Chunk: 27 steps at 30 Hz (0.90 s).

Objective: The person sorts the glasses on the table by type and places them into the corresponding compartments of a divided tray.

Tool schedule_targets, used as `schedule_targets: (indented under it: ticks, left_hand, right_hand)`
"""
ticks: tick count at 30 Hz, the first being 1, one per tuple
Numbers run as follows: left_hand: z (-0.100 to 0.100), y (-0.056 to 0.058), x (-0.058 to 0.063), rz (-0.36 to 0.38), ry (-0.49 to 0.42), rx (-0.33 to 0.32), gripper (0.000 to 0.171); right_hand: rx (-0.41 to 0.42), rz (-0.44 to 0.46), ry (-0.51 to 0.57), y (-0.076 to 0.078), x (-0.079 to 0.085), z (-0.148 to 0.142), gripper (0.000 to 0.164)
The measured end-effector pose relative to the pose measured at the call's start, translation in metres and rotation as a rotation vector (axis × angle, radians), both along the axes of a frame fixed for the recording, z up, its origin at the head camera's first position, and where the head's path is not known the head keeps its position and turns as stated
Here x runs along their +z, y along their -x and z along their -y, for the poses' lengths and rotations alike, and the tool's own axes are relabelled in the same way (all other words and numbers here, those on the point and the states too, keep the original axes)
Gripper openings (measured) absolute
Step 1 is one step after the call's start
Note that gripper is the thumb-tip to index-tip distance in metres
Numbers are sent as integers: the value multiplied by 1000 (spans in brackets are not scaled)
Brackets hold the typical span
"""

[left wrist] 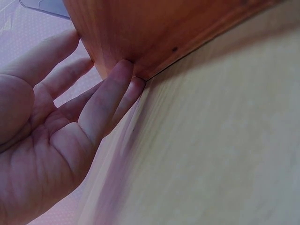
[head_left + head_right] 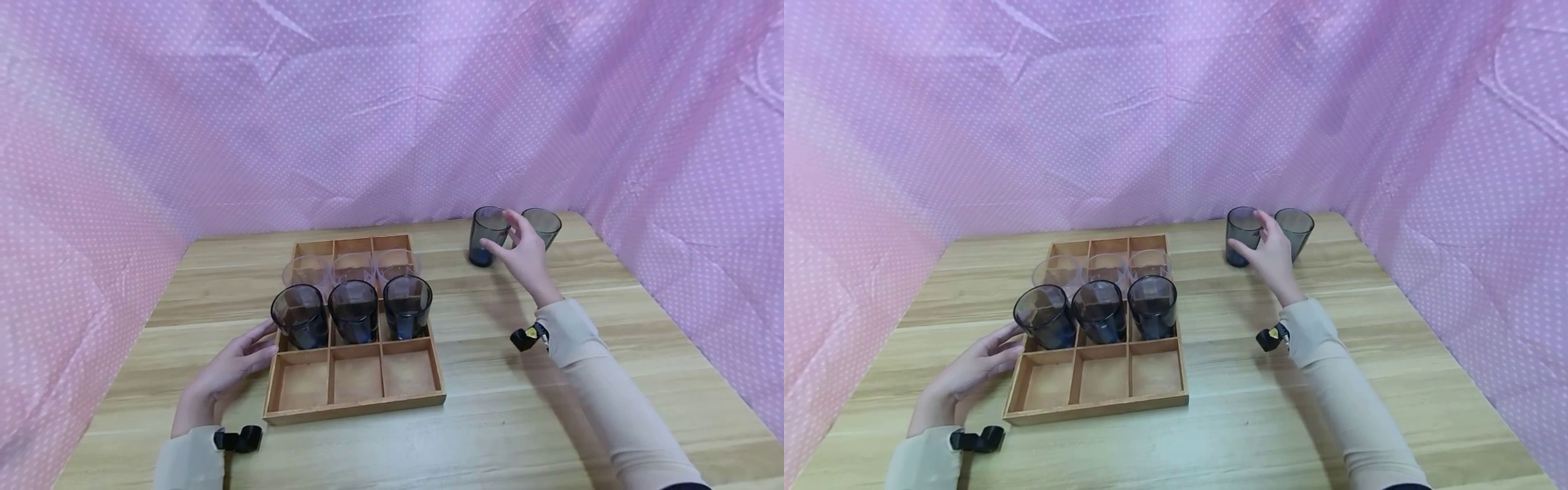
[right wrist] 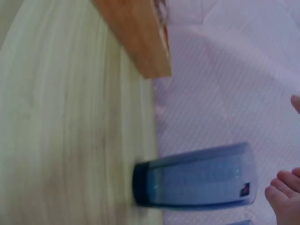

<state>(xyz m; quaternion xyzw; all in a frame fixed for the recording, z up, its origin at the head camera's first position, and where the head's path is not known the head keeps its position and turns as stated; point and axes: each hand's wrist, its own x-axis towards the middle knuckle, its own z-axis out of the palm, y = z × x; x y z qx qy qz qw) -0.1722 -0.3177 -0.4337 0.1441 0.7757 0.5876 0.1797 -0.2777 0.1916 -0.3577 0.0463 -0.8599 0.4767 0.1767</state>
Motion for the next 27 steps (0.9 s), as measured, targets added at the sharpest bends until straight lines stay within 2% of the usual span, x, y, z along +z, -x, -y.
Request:
schedule_targets:
  ticks: [6, 14, 19, 23, 27]
  left_hand:
    - [1, 0, 2, 8, -1, -1, 69]
    - [0, -1, 1, -4, 6, 3, 68]
    - [-1, -2, 2, 1, 15, 12, 68]
    - [-1, -2, 2, -1, 24, 17, 68]
    - [0, -1, 1, -5, 27, 17, 67]
  right_hand:
    - [-97, 77, -18, 9, -7, -7, 85]
    - [-157, 136, -118, 22, -17, -7, 90]
    - [-200, 177, -139, 30, -21, -6, 92]
    - [-234, 188, -125, 36, -24, -5, 93]
    - [-259, 169, -58, 42, -27, -3, 90]
